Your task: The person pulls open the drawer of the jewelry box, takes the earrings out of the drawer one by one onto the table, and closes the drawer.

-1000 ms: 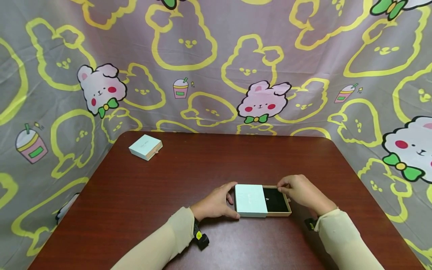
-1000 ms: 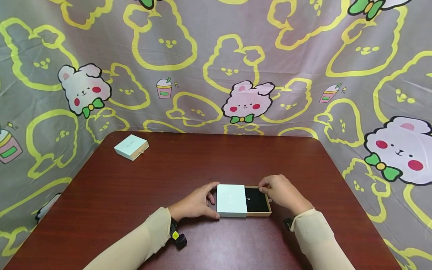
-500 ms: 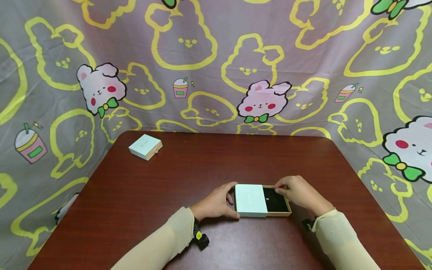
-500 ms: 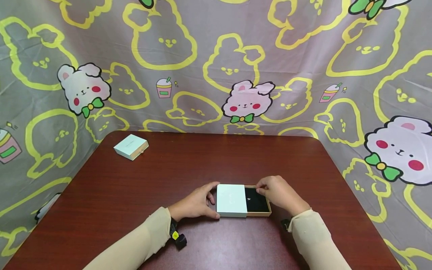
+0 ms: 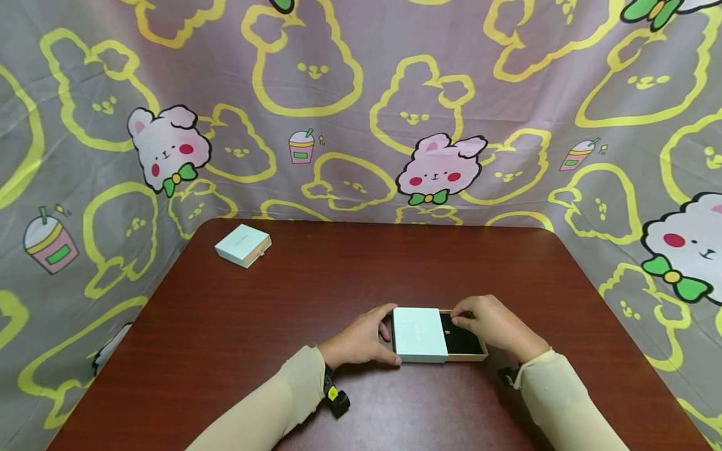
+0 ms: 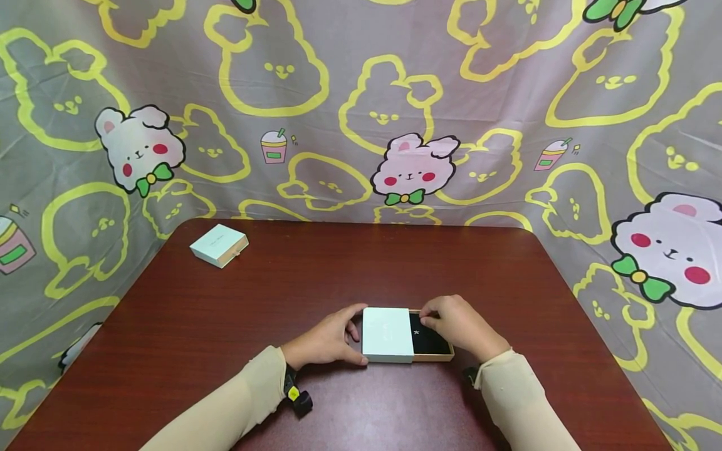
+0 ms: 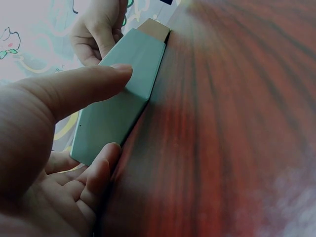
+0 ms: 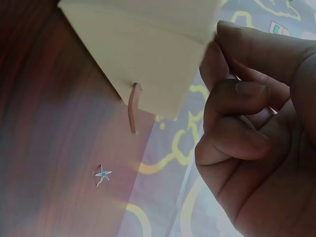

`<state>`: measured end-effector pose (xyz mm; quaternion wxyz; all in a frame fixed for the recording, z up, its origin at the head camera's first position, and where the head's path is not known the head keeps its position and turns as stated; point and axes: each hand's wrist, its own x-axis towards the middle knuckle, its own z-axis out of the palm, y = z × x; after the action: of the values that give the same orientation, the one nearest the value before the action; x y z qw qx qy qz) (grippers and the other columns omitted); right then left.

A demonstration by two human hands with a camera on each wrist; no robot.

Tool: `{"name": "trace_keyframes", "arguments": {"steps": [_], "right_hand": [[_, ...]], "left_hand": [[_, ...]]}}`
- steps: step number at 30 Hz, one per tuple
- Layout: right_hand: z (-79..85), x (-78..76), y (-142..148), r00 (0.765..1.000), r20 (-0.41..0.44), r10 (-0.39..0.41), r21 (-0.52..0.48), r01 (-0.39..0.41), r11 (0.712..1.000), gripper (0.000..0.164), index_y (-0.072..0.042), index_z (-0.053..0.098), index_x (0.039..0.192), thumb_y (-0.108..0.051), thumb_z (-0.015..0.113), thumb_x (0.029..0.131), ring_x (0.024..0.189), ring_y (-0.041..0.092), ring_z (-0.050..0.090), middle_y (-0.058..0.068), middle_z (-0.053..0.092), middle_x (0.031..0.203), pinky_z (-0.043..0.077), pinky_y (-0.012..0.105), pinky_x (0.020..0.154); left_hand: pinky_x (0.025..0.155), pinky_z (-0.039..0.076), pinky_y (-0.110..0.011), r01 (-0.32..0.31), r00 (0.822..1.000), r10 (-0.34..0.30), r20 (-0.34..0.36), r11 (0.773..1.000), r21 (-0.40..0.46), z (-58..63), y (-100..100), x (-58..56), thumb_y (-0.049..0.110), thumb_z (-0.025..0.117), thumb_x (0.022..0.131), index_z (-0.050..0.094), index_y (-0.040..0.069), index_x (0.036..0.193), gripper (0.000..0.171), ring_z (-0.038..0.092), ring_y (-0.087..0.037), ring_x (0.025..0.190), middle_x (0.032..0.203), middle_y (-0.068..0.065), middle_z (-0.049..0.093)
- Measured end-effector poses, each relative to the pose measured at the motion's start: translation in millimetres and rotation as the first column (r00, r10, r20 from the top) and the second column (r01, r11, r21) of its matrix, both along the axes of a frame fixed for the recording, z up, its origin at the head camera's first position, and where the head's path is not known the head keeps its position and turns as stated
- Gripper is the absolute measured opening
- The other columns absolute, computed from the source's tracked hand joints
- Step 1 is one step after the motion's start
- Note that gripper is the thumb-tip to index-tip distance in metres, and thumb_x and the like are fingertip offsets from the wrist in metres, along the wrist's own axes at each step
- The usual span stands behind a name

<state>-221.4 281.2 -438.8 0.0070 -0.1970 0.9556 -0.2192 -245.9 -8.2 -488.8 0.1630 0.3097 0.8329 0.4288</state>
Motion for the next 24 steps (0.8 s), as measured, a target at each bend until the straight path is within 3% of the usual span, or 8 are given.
{"name": "trace_keyframes", "arguments": {"steps": [24], "right_hand": [[-7.7,1.5,-7.4,0.999,-0.005,0.039,0.012,-0.039,0.999,0.006,-0.016,0.074,0.089,-0.011,0.074,0.086,0.078,0.005,0.058,-0.011,0.067,0.088,0.048,0.030,0.067]], "left_hand": [[0.070,0.047,-0.026,-0.004,1.000,0.003,0.011,1.000,0.005,-0.4,-0.1,-0.5,0.026,0.093,0.063,0.033,0.006,0.149,0.107,0.057,-0.008,0.075,0.087,0.003,0.060]]}}
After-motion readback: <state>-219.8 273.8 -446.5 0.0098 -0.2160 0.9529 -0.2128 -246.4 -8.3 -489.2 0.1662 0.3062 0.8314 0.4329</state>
